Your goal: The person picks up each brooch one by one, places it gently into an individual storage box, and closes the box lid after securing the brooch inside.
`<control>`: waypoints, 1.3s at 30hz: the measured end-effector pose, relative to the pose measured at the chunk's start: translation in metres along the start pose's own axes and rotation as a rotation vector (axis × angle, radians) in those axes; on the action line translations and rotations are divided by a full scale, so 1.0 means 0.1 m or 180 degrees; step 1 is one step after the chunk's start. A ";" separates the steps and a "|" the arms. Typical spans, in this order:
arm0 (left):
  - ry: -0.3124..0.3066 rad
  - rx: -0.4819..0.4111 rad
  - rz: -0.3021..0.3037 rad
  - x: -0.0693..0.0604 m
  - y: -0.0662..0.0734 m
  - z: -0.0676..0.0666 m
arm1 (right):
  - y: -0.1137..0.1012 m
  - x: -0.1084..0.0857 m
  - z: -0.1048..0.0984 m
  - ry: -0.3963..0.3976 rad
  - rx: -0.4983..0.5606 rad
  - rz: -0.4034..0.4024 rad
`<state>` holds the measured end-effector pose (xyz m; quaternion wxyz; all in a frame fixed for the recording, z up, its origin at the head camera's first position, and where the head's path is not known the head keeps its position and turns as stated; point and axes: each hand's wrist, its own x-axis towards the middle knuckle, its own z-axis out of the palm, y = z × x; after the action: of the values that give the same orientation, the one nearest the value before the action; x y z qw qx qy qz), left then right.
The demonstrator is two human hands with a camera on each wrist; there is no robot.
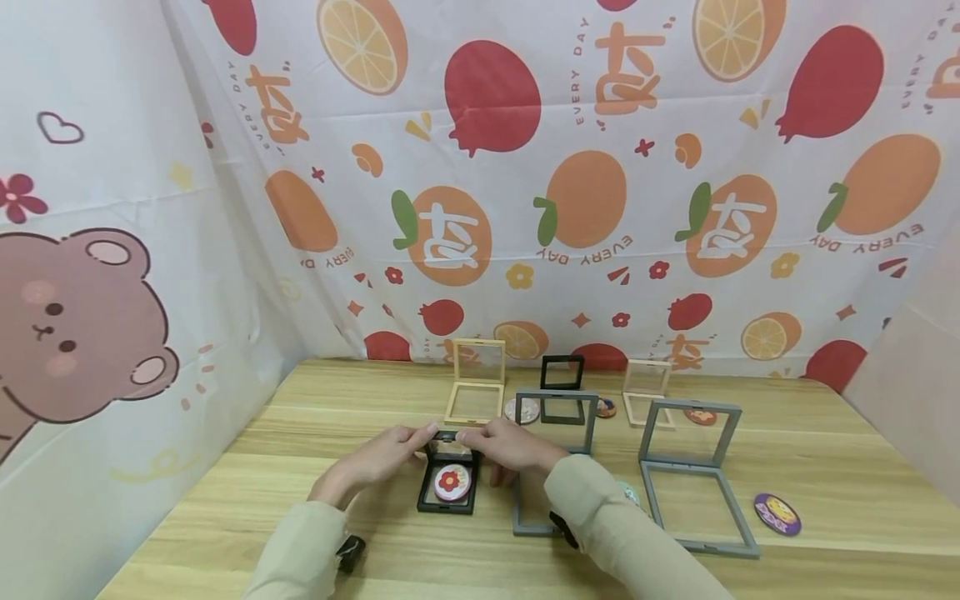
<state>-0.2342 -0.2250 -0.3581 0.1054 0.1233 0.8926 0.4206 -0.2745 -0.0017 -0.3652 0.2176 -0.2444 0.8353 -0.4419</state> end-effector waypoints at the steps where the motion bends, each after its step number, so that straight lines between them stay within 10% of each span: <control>1: -0.0028 0.0011 -0.0015 0.00 0.01 -0.01 | 0.00 0.00 -0.01 -0.0037 0.0017 -0.0005; 12: -0.0074 -0.0011 -0.0167 -0.02 -0.04 0.00 | -0.02 -0.01 -0.04 -0.0154 -0.0076 0.0067; 39: -0.0360 0.0061 0.0207 -0.07 -0.12 -0.08 | -0.06 0.05 -0.12 -0.0653 -0.0246 0.0110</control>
<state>-0.2315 -0.2402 -0.3621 0.1408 0.1768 0.8847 0.4077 -0.2841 0.0000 -0.3549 0.2999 -0.2821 0.8291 -0.3782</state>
